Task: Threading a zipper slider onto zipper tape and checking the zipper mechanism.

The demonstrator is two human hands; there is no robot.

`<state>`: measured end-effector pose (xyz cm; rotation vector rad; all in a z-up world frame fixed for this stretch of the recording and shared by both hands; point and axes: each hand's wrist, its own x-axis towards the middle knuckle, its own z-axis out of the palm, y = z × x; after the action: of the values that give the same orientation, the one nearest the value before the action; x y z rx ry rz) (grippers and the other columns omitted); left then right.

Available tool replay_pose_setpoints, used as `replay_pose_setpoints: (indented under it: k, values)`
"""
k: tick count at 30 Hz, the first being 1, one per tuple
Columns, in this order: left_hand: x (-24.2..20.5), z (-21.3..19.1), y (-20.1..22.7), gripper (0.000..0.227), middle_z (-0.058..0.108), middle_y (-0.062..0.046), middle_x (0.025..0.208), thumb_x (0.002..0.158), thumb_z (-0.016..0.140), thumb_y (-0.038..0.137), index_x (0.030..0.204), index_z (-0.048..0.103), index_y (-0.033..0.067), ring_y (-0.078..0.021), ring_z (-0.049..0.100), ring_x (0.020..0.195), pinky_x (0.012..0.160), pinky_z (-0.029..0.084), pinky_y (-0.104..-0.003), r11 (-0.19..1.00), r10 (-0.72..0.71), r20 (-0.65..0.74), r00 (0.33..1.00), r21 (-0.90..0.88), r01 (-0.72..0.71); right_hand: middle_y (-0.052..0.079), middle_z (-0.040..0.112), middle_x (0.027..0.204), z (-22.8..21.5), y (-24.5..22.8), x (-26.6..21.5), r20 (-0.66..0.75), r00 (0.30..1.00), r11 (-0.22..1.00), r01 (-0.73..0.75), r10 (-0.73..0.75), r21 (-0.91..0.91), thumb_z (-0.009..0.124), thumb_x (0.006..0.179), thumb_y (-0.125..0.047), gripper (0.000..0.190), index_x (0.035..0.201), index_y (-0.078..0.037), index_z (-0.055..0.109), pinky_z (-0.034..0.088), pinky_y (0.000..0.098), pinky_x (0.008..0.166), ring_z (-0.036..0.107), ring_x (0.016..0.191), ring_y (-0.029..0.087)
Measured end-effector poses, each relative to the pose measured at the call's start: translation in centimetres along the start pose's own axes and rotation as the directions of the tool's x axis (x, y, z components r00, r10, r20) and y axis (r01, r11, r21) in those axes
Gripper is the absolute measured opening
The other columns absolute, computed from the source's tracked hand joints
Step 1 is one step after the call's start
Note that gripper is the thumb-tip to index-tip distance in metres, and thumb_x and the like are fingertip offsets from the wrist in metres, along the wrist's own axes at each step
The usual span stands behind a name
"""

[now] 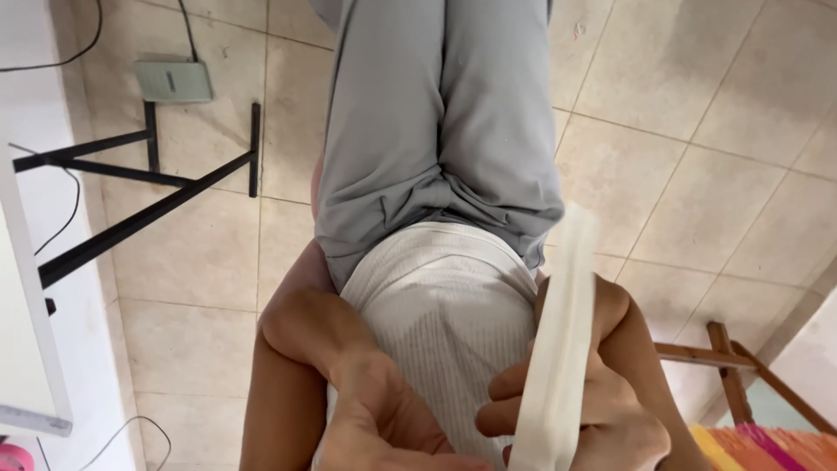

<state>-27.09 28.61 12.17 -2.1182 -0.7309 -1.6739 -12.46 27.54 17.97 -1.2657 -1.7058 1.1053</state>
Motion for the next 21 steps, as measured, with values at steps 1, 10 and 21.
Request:
replay_pose_setpoints:
  k: [1,10,21]
  values:
    - [-1.6,-1.4,-1.4,0.019,0.065,0.001,0.072,0.091,0.055,-0.012,0.078,0.059,0.0006,0.0011,0.063,0.066,0.050,0.045,-0.011,0.999,-0.001,-0.033,0.999,-0.034,0.000,0.001,0.068,0.059,-0.1,-0.2,0.5,0.060,0.998,0.999,0.002,0.000,-0.040,0.069,0.086,-0.018,0.038,0.052,-0.013,0.053,0.050,0.0572,0.097,0.066,0.062,0.021]
    - [-15.5,-1.6,9.3,0.007,0.069,-0.004,0.084,0.095,0.064,-0.006,0.092,0.064,0.0007,-0.0072,0.067,0.075,0.062,0.050,-0.019,0.784,-0.503,0.058,0.862,-0.390,0.483,0.009,0.061,0.064,0.4,6.9,5.5,0.194,0.885,0.905,0.404,-0.423,0.134,0.065,0.091,-0.019,0.036,0.058,-0.009,0.054,0.046,0.0488,0.066,0.062,0.056,0.026]
    - [-5.9,4.0,-7.4,0.010,0.073,-0.013,0.103,0.102,0.073,-0.003,0.111,0.069,-0.0039,-0.0174,0.073,0.091,0.080,0.063,-0.027,-0.222,-0.779,0.557,0.287,-0.674,0.704,0.003,0.062,0.064,0.6,6.5,9.7,0.094,0.987,0.984,0.143,-0.133,-0.107,0.061,0.102,-0.015,0.032,0.072,-0.003,0.064,0.032,0.0253,0.046,0.049,0.047,0.008]
